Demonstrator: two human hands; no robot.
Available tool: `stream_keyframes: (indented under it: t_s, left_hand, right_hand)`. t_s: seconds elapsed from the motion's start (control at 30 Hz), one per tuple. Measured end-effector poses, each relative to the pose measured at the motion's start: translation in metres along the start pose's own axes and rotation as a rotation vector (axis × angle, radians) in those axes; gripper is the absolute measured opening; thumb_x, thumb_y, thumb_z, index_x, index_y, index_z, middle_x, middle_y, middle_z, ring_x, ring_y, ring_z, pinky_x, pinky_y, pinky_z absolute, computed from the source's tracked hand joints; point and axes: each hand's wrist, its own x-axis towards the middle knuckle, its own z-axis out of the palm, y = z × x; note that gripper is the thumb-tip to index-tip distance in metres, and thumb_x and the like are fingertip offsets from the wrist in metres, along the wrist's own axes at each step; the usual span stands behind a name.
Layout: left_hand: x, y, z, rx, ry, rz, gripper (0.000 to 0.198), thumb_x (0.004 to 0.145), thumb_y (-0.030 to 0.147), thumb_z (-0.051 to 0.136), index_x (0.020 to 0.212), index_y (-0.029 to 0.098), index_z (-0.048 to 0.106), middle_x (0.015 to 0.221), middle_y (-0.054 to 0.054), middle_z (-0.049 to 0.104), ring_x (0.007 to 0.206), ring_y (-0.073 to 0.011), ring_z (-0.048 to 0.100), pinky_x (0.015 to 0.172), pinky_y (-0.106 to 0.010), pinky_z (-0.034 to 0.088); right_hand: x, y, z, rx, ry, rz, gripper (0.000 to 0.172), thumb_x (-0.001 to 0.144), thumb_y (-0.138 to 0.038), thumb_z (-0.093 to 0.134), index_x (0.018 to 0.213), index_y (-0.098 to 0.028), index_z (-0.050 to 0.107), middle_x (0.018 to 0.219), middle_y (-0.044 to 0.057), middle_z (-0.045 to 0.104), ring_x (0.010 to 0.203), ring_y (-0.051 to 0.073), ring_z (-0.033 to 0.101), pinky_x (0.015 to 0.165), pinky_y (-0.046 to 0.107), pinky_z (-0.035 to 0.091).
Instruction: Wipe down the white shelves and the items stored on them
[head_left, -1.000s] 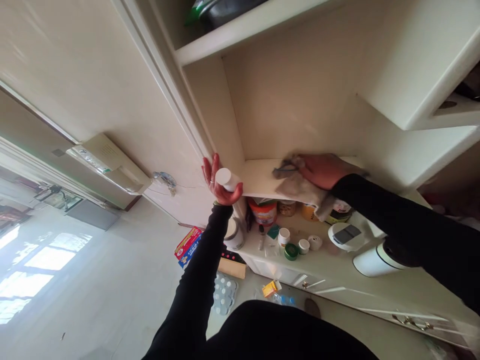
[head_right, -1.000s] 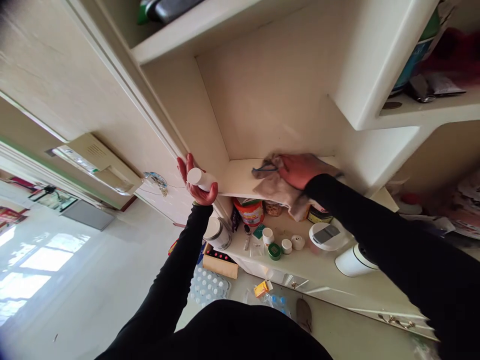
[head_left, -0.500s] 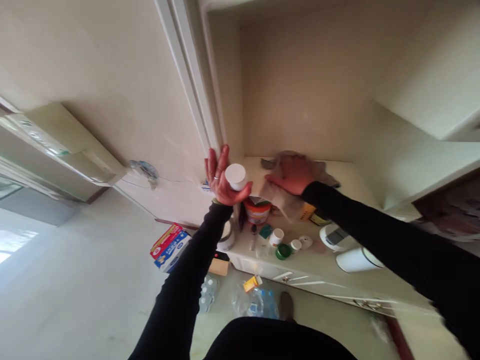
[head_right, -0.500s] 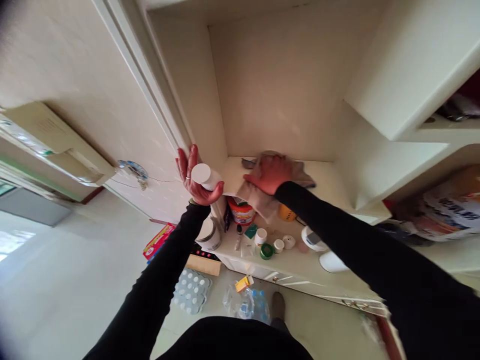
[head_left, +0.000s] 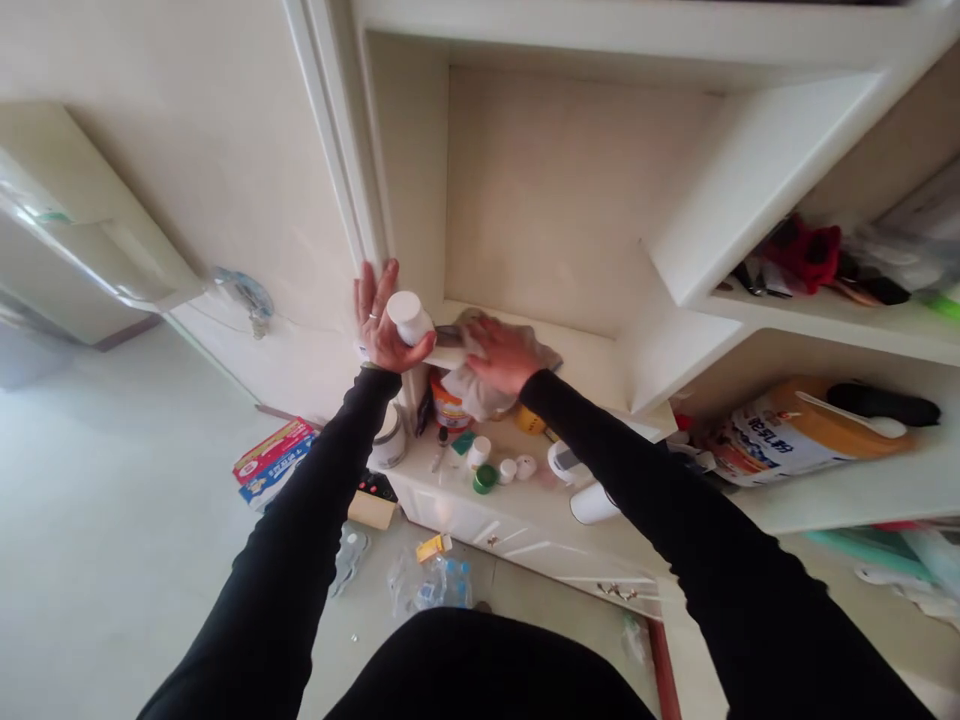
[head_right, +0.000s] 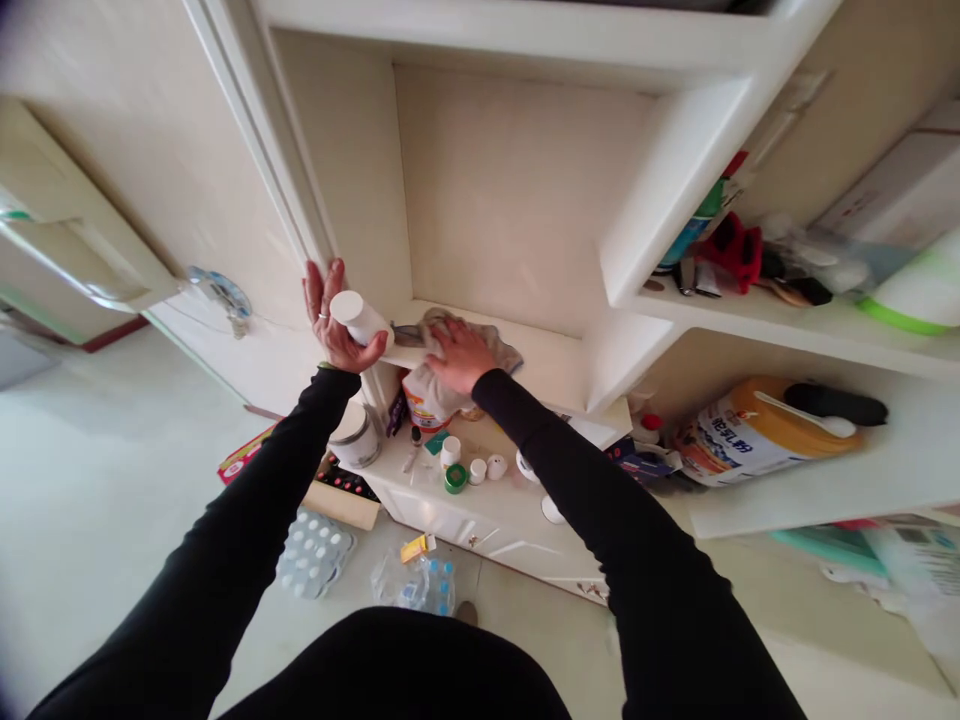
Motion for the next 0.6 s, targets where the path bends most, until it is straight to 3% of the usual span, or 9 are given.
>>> stream_keyframes:
  t_s: [0.17, 0.27, 0.37, 0.47, 0.53, 0.6]
  left_hand:
    - [-0.004, 0.017, -0.002, 0.04, 0.031, 0.01, 0.075, 0.072, 0.06, 0.083, 0.135, 0.022, 0.072, 0.178, -0.019, 0.051, 0.181, -0.0375, 0.01, 0.149, -0.061, 0.01]
    - [-0.013, 0.04, -0.001, 0.057, 0.072, -0.024, 0.061, 0.08, 0.051, 0.08, 0.133, 0.023, 0.07, 0.183, -0.016, 0.045, 0.182, -0.0333, 0.007, 0.148, -0.062, 0.015]
    - [-0.029, 0.062, 0.006, 0.059, 0.103, -0.035, 0.059, 0.088, 0.048, 0.076, 0.14, 0.02, 0.066, 0.185, -0.017, 0.04, 0.182, -0.0316, 0.011, 0.146, -0.059, 0.025]
    - [-0.041, 0.073, 0.02, -0.039, 0.037, -0.029, 0.069, 0.092, 0.05, 0.077, 0.15, 0.018, 0.059, 0.174, -0.022, 0.055, 0.172, -0.0342, 0.043, 0.138, -0.052, 0.043]
    - [-0.041, 0.071, 0.032, -0.093, -0.048, -0.127, 0.066, 0.094, 0.051, 0.078, 0.148, 0.018, 0.058, 0.151, -0.022, 0.073, 0.148, -0.0351, 0.069, 0.123, -0.05, 0.057]
    - [-0.036, 0.064, 0.043, -0.108, -0.119, -0.255, 0.057, 0.097, 0.05, 0.078, 0.141, 0.019, 0.06, 0.127, -0.017, 0.082, 0.123, -0.0347, 0.08, 0.106, -0.048, 0.065]
  right_hand:
    - [-0.061, 0.063, -0.01, -0.062, -0.006, 0.194, 0.077, 0.112, -0.051, 0.036, 0.178, -0.011, 0.039, 0.19, 0.018, 0.027, 0.177, 0.036, 0.027, 0.144, 0.053, 0.026]
    - [-0.084, 0.073, -0.011, -0.072, 0.043, 0.293, 0.078, 0.112, -0.054, 0.033, 0.178, -0.012, 0.039, 0.188, 0.021, 0.03, 0.175, 0.04, 0.03, 0.141, 0.061, 0.03]
    - [-0.104, 0.072, -0.004, -0.077, 0.1, 0.346, 0.083, 0.111, -0.059, 0.035, 0.176, -0.007, 0.041, 0.186, 0.029, 0.029, 0.173, 0.047, 0.031, 0.139, 0.068, 0.03]
    - [-0.117, 0.074, 0.004, -0.092, 0.146, 0.314, 0.09, 0.109, -0.067, 0.039, 0.174, -0.005, 0.043, 0.184, 0.033, 0.032, 0.171, 0.05, 0.033, 0.137, 0.069, 0.031]
    - [-0.119, 0.079, 0.008, -0.095, 0.168, 0.296, 0.091, 0.107, -0.071, 0.039, 0.173, -0.007, 0.044, 0.182, 0.032, 0.036, 0.17, 0.05, 0.035, 0.136, 0.069, 0.032]
    - [-0.114, 0.085, 0.009, -0.091, 0.164, 0.313, 0.092, 0.107, -0.072, 0.037, 0.173, -0.008, 0.044, 0.182, 0.031, 0.037, 0.17, 0.05, 0.035, 0.137, 0.068, 0.032]
